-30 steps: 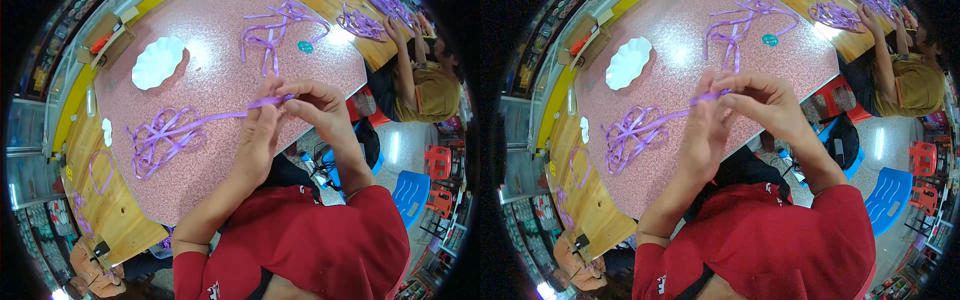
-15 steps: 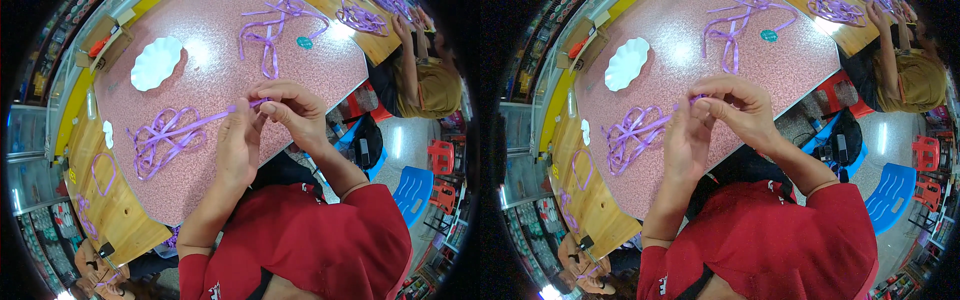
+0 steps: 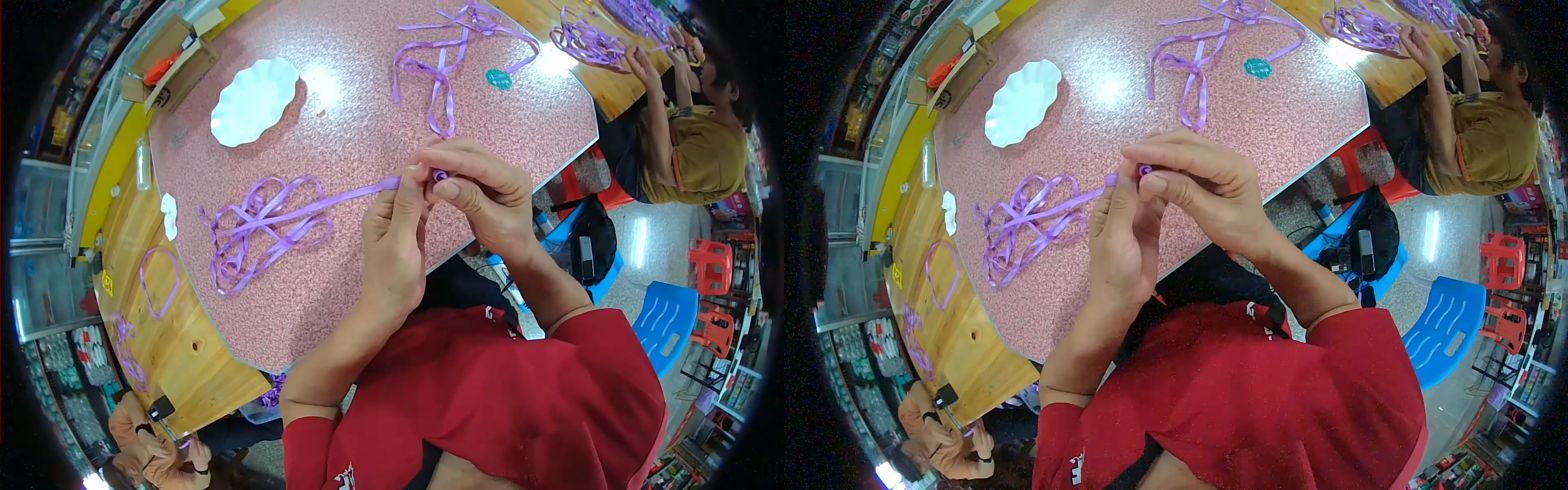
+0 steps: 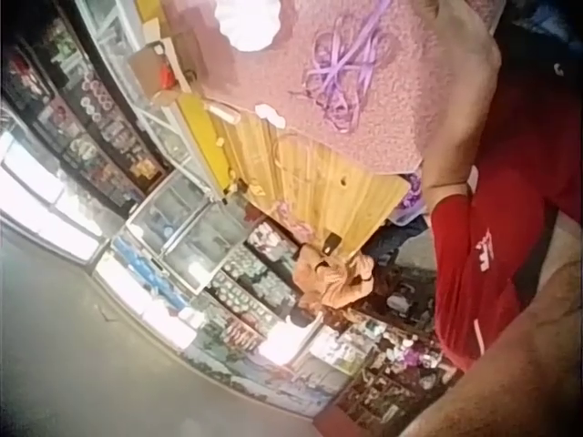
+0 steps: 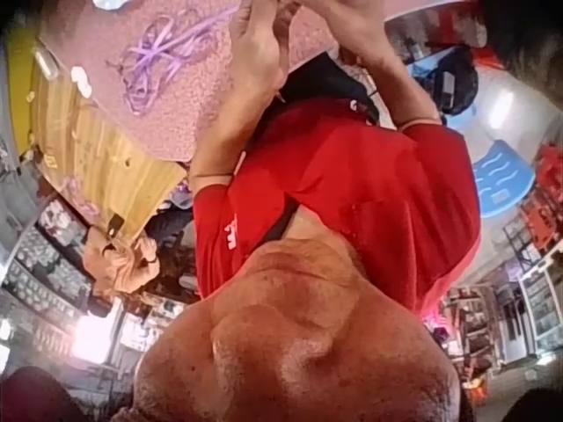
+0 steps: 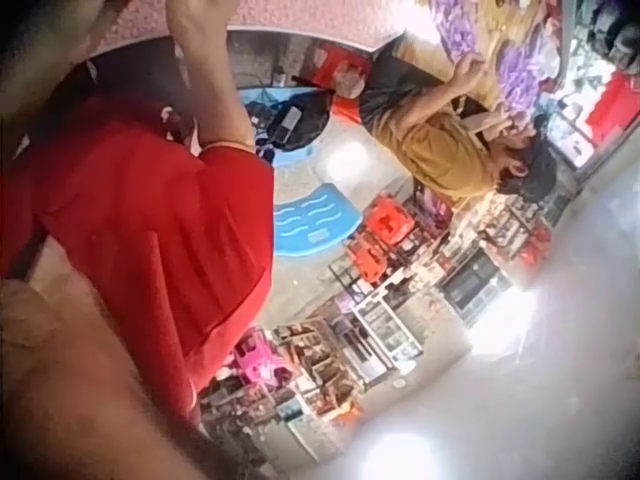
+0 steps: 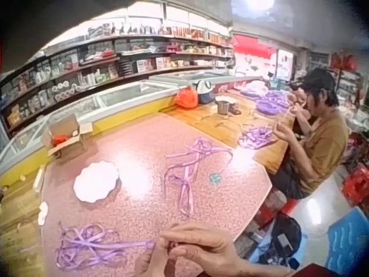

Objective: Manually sorting and processing long purple ribbons on a production table.

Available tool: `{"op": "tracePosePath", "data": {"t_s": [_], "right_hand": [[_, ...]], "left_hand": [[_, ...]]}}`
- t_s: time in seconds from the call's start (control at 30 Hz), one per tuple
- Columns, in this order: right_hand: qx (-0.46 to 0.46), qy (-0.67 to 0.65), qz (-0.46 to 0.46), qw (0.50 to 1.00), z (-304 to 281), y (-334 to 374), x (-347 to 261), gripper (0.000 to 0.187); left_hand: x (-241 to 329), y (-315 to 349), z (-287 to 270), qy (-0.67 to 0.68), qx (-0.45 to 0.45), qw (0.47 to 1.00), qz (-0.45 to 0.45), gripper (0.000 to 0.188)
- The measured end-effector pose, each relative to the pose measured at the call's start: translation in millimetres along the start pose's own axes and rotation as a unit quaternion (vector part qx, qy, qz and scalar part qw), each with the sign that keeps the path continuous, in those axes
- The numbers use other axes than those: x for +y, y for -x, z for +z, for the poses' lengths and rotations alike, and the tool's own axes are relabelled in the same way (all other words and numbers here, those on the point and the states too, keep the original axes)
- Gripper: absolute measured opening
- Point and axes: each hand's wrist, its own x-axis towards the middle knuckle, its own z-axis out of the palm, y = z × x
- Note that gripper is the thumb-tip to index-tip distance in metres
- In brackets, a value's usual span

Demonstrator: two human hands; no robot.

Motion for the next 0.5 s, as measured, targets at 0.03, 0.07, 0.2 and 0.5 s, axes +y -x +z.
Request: {"op": "tracePosePath", "data": {"t_s": [0.03,0.07,0.2,0.5], "right_hand": [[-0.010,0.007,-0.005,1.000,-1.3,-0.4,-0.5,0.033],[-0.013,0.009,-0.005,1.000,-0.9,-1.2,-1.3,0.033],[-0.006,-0.085,0.006,0.996,0.0,-2.2,-5.3,0.035],[0.037,-0.106,0.014,0.994,-2.0,-1.3,3.9,0.029]], "left_hand": [[0.9,-0.3,0.4,0.003,0.002,1.000,0.003,0.033],[1.7,-0.7,0.5,0.006,0.004,1.000,0.005,0.034],[4.2,-3.6,-0.7,-0.003,-0.011,1.000,0.015,0.035],[3.9,-4.8,-1.0,-0.030,-0.033,0.998,0.039,0.036]]}}
